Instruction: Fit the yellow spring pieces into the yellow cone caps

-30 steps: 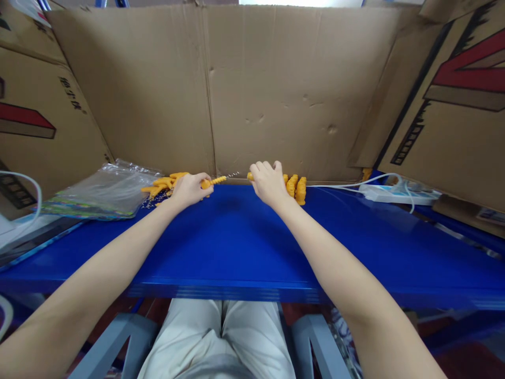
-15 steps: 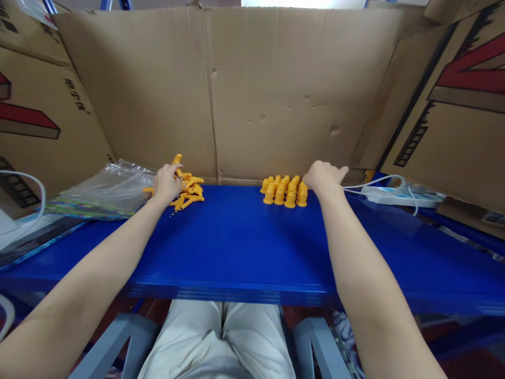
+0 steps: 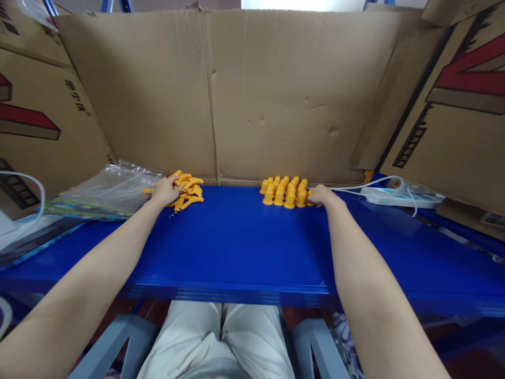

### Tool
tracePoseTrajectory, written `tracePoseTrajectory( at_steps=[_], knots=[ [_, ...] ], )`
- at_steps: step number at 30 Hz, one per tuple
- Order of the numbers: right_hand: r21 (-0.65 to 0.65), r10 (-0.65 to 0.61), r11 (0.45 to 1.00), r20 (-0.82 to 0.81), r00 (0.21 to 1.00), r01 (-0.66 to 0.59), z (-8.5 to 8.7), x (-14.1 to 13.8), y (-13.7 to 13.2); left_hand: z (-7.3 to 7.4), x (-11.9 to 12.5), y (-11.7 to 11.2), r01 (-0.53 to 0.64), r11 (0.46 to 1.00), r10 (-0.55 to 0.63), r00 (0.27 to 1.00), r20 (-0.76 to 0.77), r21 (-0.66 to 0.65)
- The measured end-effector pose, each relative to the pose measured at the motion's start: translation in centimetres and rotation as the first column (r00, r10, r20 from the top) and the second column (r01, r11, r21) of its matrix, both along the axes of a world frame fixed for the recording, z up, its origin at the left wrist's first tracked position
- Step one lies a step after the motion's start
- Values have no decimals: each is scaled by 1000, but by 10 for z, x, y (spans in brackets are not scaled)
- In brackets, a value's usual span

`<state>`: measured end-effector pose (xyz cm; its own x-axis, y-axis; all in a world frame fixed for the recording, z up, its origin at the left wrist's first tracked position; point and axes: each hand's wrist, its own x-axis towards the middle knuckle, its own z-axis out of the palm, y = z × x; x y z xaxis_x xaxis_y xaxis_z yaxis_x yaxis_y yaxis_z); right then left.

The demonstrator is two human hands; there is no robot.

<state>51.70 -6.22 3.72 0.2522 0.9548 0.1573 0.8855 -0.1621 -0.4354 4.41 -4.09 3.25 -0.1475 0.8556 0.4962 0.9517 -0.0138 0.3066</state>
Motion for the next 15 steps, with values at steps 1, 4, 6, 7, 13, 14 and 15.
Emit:
tracePoseTrajectory(
  at_steps=[1, 4, 6, 7, 13, 14, 15],
  knots=[
    [-57, 0, 998, -38, 999, -2, -4, 1, 1, 0, 0, 0, -7, 1000, 7, 1000, 4, 0],
    [-93, -9, 996, -99, 995, 0, -15, 5, 4, 0, 0, -2, -32, 999, 31, 999, 15, 11],
    [-77, -16, 997, -99, 995, 8, -18, 7, 7, -1, 0, -2, -56, 998, 55, 998, 22, 37],
    [-79, -23, 997, -92, 995, 15, -19, 8, 8, -1, 0, -1, -76, 996, 74, 997, 32, 44],
    [-99, -26, 995, -39, 999, 22, -18, 10, 10, -1, -2, 3, -95, 993, 100, 993, 65, -75],
    [-104, -31, 994, -38, 999, 27, -18, 10, 10, 0, -2, 3, -99, 992, 104, 993, 57, -83],
    [-110, -39, 993, -35, 999, 35, -18, 9, 10, 1, -3, 3, -104, 991, 109, 993, 51, -84]
  ],
)
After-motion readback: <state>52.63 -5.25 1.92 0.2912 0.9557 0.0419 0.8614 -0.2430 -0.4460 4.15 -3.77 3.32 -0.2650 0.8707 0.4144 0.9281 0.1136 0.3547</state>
